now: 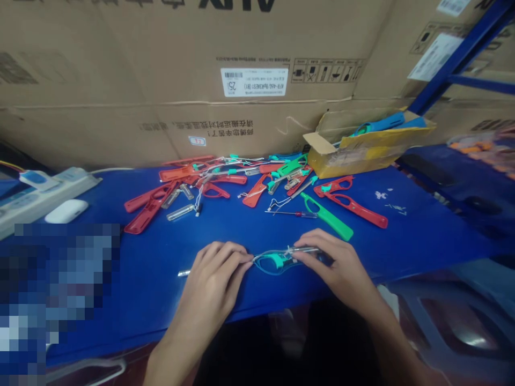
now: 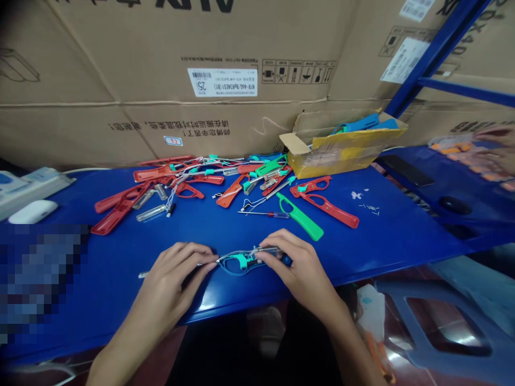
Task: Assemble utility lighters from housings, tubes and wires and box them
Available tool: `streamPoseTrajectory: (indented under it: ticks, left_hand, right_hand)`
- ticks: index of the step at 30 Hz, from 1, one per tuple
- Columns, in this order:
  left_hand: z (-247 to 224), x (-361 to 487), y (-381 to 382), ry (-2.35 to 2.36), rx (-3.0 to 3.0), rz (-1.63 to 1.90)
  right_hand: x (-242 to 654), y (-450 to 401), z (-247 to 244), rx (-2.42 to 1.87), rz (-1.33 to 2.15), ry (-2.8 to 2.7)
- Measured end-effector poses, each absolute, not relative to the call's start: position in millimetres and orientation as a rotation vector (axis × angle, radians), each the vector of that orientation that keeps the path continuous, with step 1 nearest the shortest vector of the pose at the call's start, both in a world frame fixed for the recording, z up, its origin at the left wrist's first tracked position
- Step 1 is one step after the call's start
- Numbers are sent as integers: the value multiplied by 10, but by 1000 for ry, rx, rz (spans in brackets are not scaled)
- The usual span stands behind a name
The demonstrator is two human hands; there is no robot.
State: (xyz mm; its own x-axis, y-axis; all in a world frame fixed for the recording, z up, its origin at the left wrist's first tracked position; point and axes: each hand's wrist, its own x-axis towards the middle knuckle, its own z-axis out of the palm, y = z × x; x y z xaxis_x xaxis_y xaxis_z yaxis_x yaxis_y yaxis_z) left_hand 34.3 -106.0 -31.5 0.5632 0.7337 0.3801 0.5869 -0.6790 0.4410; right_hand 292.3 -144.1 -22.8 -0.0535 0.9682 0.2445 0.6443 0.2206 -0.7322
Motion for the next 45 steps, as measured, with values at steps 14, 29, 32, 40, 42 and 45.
streamPoseTrajectory:
  ticks: [14, 29, 32, 40, 42, 45]
  left_hand:
    - [-367, 326, -1018, 1136, 2480, 836]
    - [-402, 308, -1002, 1132, 2483, 806]
    - [-387, 305, -1006, 1095, 2514, 819]
    - [-403, 290, -1010, 1126, 2521, 836]
    - [-401, 291, -1015, 1140, 2517, 832]
    - [-396, 289, -1022, 1154, 2514, 818]
  right_hand:
    - [3039, -1401, -255, -1462, 426, -1941]
    - [3032, -1445, -323, -1482, 402, -2022]
    - [3020, -1449, -310, -1474, 428, -2025]
    - [3008, -1451, -291, -1456, 427, -2026]
    - [3010, -1463, -294, -1466, 395, -2035]
    - [3018, -1481, -310, -1473, 335, -2056]
